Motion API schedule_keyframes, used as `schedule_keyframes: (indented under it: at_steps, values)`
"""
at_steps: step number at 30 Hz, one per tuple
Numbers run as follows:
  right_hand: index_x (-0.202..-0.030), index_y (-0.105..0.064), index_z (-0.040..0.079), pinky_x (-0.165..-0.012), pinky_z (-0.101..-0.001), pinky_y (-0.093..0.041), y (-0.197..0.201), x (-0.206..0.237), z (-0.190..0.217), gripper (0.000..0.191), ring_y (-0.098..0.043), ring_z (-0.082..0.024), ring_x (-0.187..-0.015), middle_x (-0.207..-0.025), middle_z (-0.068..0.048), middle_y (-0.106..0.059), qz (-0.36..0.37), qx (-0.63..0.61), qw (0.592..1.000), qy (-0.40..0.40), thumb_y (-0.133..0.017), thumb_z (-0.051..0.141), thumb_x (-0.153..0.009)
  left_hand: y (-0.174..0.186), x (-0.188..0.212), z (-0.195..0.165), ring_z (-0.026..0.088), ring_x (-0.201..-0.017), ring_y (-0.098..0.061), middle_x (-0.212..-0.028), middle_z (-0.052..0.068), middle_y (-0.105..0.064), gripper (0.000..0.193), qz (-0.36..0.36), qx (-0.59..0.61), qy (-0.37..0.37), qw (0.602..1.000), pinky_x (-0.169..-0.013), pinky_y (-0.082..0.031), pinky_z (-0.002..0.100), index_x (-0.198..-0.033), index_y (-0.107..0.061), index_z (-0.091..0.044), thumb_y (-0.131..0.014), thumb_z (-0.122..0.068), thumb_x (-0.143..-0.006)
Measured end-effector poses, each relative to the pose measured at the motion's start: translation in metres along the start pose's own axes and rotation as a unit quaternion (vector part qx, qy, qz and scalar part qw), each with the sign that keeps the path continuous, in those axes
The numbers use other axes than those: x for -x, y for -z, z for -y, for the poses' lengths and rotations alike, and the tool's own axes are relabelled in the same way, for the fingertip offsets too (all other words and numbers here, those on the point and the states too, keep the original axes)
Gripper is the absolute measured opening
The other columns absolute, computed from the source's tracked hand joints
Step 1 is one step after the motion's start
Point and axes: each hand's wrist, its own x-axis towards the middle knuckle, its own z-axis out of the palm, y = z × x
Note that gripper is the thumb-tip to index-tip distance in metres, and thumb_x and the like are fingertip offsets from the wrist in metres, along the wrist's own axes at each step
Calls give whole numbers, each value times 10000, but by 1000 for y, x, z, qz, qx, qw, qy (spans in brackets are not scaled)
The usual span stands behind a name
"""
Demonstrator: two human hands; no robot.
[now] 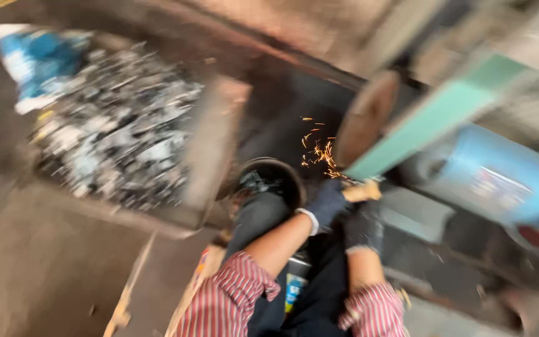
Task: The person sits at a belt sanding machine and grinds small metal workpieces one at a time, holding each against the moving belt to shape or smooth it, producing sparks. Finished pieces are set aside and new pieces are picked up from a tray of similar metal parts.
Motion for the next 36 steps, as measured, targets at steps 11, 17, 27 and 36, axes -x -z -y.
schedule_keyframes:
  at_steps: [11, 17, 27, 36]
  values:
    - [-1243, -776, 173, -933, -329, -531, -1, 90, 85, 357, -726, -207, -1017, -1060, -123, -790, 100, 403, 908, -49, -712, 373, -955, 308, 115, -94, 358, -861, -692, -1045, 196, -695, 395, -193, -760, -74, 616, -733, -537, 490, -1222, -626, -46, -551, -139, -846]
    - [-1115, -696, 37, -961, -427, -482, -38, 103, 57, 342, -631, -376, -1117, -1103, -202, -687, 380, 317, 840, 223, -723, 286, -883, 343, 86, -70, 359, -851, -720, -1061, 204, -710, 389, -88, -760, -10, 644, -726, -560, 487, -1315, -608, -82, -499, -136, -946]
    - [-1360, -625, 167, -976, -385, -476, 4, 135, 47, 536, -631, -314, -1182, -1319, -127, -676, 366, 333, 864, 93, -712, 388, -880, 331, 123, -117, 368, -877, -706, -1038, 155, -728, 276, -97, -746, -91, 652, -731, -554, 501, -1094, -738, -181, -608, -131, -856]
    - [-1341, -652, 4, -1031, -289, -482, -17, 104, 31, 481, -630, -137, -1180, -1272, -67, -714, 197, -135, 970, -51, -636, 323, -980, 69, 163, -63, 174, -896, -667, -929, 92, -720, 160, -240, -120, -129, 955, -828, -541, 299, -977, -732, -26, -806, -127, -878]
